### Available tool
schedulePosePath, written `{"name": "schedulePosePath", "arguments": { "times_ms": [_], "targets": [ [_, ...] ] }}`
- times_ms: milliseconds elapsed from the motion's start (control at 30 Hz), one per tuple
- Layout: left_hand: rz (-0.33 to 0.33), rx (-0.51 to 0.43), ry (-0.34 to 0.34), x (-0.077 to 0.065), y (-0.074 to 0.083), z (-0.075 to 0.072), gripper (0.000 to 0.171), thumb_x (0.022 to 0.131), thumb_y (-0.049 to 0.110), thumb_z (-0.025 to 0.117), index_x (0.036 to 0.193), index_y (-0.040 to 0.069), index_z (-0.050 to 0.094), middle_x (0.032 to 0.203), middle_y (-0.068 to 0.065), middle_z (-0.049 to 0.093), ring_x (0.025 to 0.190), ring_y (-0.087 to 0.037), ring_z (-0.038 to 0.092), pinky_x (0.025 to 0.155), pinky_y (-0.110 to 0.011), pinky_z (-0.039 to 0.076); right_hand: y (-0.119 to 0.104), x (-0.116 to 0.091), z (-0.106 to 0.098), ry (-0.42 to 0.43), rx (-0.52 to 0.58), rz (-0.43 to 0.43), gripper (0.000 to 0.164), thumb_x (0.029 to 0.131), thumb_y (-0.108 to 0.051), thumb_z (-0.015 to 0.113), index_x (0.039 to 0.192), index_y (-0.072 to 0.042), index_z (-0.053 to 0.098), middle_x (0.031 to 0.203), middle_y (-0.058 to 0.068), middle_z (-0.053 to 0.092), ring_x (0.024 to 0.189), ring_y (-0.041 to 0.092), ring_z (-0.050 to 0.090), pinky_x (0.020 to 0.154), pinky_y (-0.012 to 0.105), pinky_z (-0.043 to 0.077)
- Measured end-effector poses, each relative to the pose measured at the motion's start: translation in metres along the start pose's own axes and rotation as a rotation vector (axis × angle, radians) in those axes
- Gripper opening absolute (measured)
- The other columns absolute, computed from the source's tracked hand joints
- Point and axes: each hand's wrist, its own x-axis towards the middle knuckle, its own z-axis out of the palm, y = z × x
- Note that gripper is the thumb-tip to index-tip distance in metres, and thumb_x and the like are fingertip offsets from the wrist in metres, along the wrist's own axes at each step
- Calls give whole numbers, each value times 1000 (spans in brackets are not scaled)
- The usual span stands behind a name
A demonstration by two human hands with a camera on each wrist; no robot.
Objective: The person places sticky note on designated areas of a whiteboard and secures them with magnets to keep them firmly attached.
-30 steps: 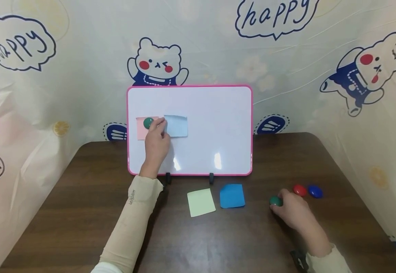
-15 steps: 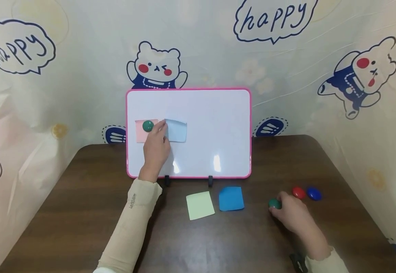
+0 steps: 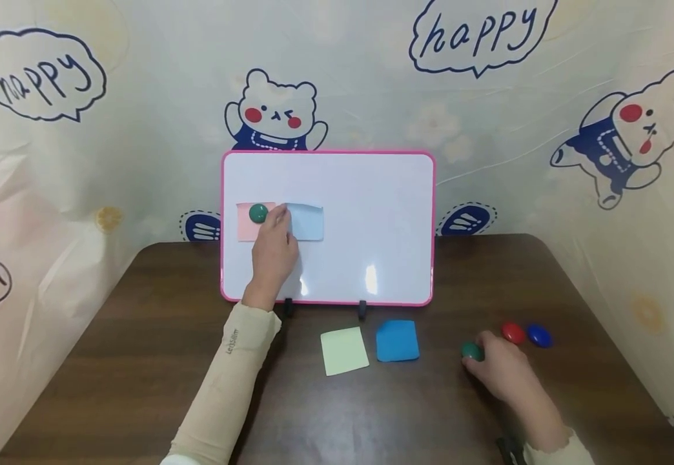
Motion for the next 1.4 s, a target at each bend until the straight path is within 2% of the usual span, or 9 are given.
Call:
{"name": "schedulePosePath", "arguments": {
  "times_ms": [433,567,667,800,967,1067,1400],
  "targets": [
    [33,-13,-2,0,-3,2,48,98,-2,52,145,-8,47,152,-16,42,135,-31,46,98,-42,50,-1,-1,-2,-16,-11,0,49,89,-32,76,112,8,58,86,8,60,74,25,53,64,41,47],
    [61,7,17,0,-1,2,48,97,-3,54,144,-6,50,150,-14,45,130,-32,50,90,-43,55,0,-2,-2,-15,-7,0,50,89,-32,76,112,8,58,86,8,60,74,25,53,64,43,47],
    [81,36,36,-1,-2,2,47,96,-3,57,142,-4,54,148,-13,48,118,-33,56,77,-43,58,0,-2,-2,-16,-4,-4,50,89,-32,76,112,8,58,87,9,61,75,26,54,66,45,48],
    [97,52,56,-2,-3,4,45,95,-4,58,140,-2,57,144,-12,51,105,-33,59,67,-41,58,-1,-1,-2,-23,-1,-1,51,89,-33,76,113,9,58,89,10,62,76,26,54,67,46,48],
    [94,15,75,-3,-3,4,45,94,-6,58,140,-4,57,137,-17,52,114,-32,57,72,-41,58,0,-1,0,-44,6,8,53,90,-34,75,115,9,57,90,11,62,77,27,54,68,46,48],
    [81,-3,64,-2,-2,4,46,95,-6,57,142,-4,55,134,-19,50,118,-30,55,75,-39,58,-1,-2,0,-51,6,19,54,91,-34,75,116,10,57,90,11,62,77,26,54,68,46,49],
    [49,-50,47,-4,-4,3,49,96,-7,53,144,0,53,126,-23,45,100,-32,57,66,-37,53,-3,-1,0,-48,-8,6,55,90,-34,75,115,11,57,91,14,64,78,27,57,68,47,49]
  ]
}}
